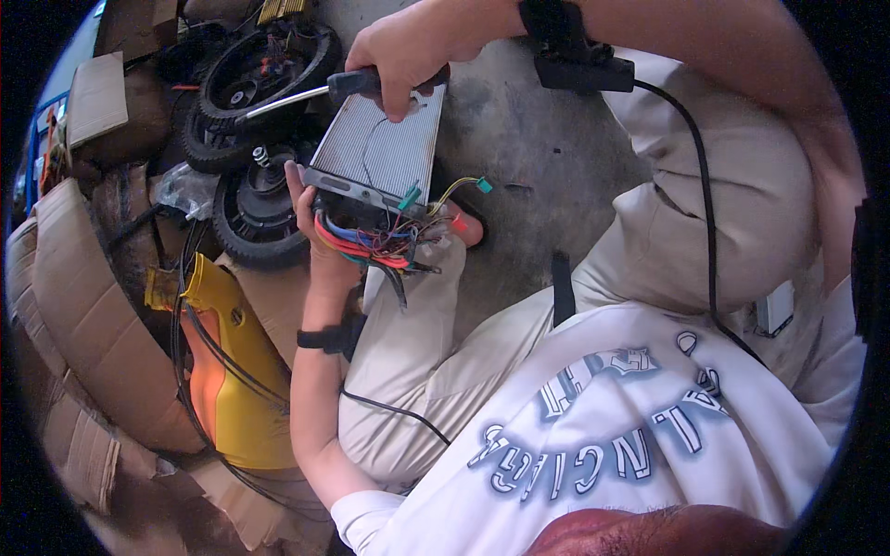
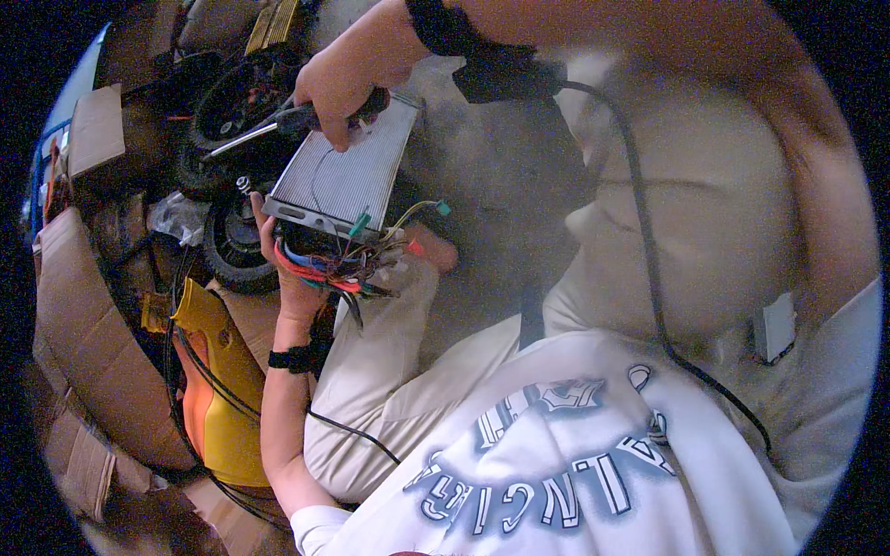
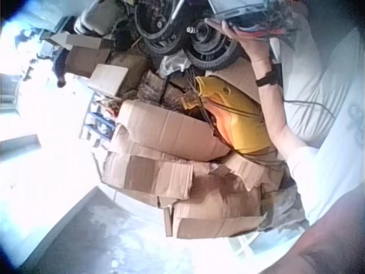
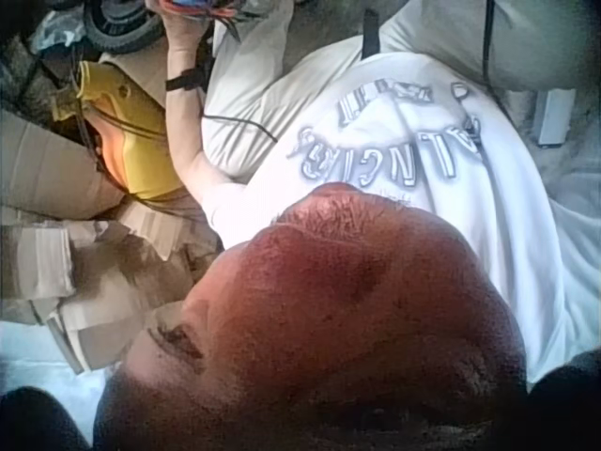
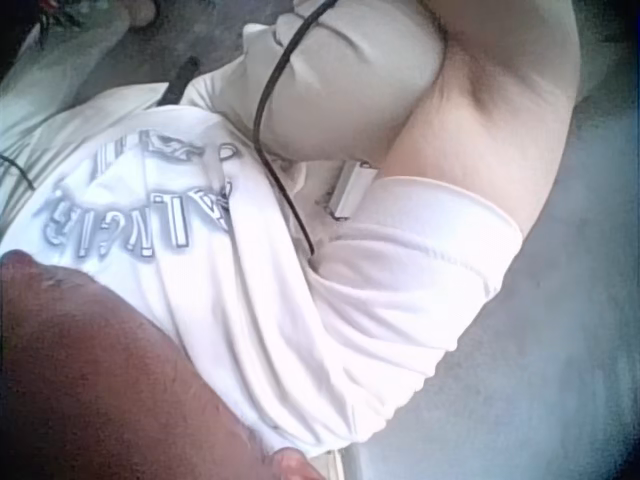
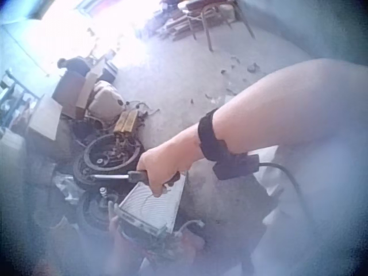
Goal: The recorder is using a screwdriver and pliers to inspect or repair a motor controller heat sink assembly.
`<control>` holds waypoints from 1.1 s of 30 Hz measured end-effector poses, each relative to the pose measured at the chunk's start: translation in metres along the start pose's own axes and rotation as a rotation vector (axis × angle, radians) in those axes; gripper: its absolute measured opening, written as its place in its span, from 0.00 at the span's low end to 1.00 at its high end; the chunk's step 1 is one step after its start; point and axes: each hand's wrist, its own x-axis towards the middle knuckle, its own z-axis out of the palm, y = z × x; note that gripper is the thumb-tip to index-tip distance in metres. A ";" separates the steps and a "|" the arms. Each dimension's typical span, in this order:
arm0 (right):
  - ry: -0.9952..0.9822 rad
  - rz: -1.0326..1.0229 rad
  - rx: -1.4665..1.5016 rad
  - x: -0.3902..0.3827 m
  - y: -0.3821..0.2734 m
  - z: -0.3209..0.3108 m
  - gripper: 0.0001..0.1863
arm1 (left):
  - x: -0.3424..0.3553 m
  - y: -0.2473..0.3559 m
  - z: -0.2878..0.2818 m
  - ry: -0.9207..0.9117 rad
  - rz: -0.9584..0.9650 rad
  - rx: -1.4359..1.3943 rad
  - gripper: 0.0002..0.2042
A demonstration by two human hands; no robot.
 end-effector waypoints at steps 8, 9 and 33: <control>-0.055 -0.056 0.025 0.000 0.020 0.003 0.12 | 0.007 0.015 -0.001 -0.048 -0.020 0.050 0.57; -0.070 -0.085 0.045 0.007 0.025 0.006 0.13 | 0.009 0.015 0.000 -0.021 -0.030 0.037 0.56; 0.317 -0.025 -0.085 0.028 0.032 0.017 0.18 | 0.047 0.013 0.010 0.206 -0.410 0.001 0.62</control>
